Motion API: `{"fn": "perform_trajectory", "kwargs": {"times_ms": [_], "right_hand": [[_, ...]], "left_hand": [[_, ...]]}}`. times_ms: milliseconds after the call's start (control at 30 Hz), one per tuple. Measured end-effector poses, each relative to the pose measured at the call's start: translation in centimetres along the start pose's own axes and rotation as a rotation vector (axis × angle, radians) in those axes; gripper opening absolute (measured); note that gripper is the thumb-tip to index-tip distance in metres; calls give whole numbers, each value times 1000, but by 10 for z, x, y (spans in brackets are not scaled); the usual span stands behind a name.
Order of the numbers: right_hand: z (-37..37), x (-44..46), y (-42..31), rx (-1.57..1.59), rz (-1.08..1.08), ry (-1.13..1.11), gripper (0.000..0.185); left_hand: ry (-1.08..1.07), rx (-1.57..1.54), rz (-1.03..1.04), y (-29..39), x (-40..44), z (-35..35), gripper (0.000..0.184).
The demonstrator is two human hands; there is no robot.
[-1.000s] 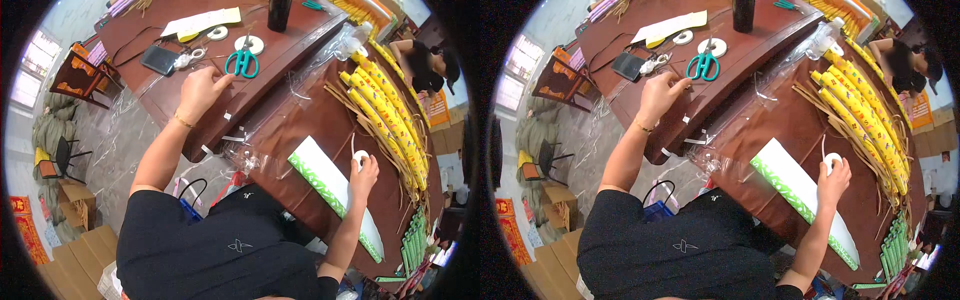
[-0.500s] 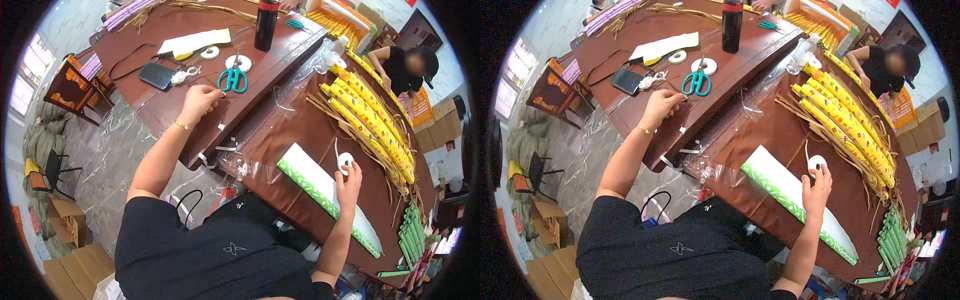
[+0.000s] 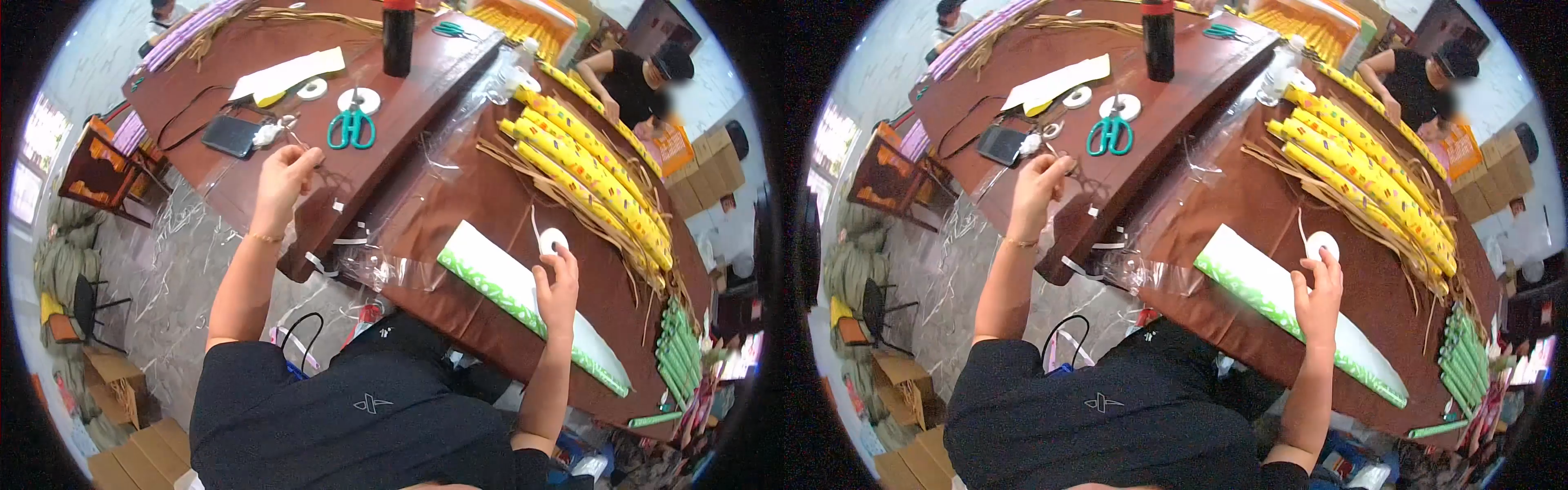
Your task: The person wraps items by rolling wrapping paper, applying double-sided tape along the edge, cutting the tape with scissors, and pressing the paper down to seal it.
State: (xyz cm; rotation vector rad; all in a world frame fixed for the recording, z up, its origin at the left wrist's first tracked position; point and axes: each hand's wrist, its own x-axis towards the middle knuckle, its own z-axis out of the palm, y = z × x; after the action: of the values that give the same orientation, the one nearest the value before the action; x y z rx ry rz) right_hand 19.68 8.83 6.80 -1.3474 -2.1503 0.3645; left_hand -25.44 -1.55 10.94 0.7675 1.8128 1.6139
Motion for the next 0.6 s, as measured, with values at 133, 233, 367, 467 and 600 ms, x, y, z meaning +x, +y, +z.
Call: {"fn": "perform_trajectory", "kwargs": {"times_ms": [133,233,367,467,600], "right_hand": [[-6,4,-17,65,-24,32,23],[-13,10,-40,380,16,-16,26],[-21,18,-72,594,-41,-75,36],[-28,22,-89,554,-149,-92,39],[-38,19,-87,445,-191,-67,39]], "left_hand": [[-169,150,237,32,-40,13,21],[-406,78,195,54,-63,33,18],[-743,40,159,59,-75,60,19],[-928,40,184,58,-79,80,19],[-1097,184,574,62,-81,100,19]]}}
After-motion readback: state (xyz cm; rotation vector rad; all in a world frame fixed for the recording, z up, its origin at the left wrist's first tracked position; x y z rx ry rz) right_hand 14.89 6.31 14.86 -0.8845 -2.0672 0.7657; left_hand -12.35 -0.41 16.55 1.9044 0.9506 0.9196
